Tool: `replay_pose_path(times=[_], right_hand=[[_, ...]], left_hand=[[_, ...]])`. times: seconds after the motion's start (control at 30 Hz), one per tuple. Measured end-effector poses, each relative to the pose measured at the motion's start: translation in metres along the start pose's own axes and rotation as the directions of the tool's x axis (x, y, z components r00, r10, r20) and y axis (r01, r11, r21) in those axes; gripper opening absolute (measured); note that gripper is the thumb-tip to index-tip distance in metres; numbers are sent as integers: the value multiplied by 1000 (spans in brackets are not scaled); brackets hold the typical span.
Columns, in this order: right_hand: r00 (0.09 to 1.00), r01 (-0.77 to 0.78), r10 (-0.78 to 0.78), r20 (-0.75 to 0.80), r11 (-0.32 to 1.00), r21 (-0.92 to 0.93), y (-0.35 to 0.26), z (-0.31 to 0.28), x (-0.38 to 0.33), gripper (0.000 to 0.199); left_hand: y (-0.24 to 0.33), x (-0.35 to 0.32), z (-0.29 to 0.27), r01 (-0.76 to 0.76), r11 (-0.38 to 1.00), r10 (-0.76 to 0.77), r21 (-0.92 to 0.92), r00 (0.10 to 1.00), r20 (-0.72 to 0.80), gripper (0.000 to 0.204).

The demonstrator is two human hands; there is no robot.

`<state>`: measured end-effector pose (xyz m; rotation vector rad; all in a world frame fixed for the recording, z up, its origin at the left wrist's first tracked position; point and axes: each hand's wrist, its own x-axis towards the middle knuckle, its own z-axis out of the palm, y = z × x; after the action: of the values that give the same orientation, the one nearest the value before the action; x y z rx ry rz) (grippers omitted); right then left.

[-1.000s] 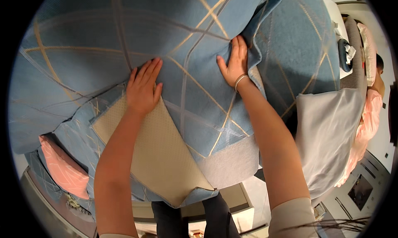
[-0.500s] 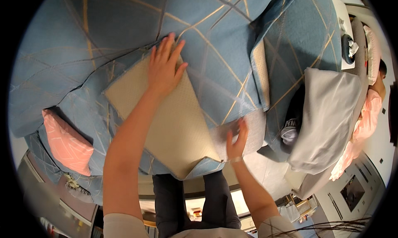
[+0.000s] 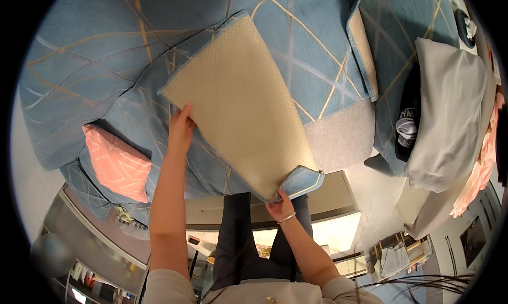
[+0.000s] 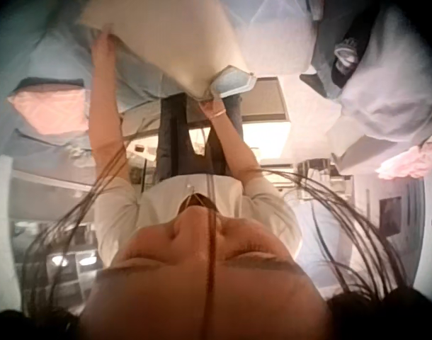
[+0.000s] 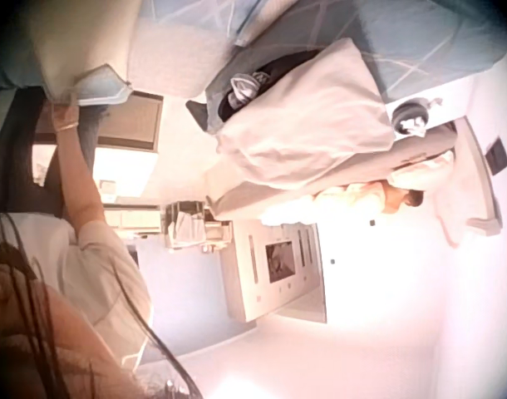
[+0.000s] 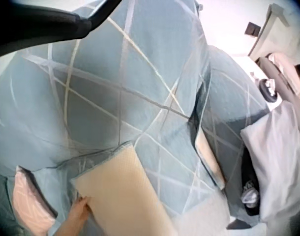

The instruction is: The person folds a polo shirt on a sofa and then tucks a bedsheet or cover into the edges of the sofa cushions.

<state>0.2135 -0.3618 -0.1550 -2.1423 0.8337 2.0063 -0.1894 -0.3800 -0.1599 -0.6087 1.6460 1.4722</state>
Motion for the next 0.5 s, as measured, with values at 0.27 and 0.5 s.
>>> replay_pose_path(times=[0.27, 0.5], right_hand=[[937, 217, -228, 263, 974, 71, -138, -13, -97, 35], [850, 347, -434, 300, 888, 302, -242, -7, -114, 31]], left_hand=[[66, -38, 167, 15, 985, 39, -171, 951, 307, 48], [72, -57, 386, -212, 968, 137, 132, 894, 425, 48]])
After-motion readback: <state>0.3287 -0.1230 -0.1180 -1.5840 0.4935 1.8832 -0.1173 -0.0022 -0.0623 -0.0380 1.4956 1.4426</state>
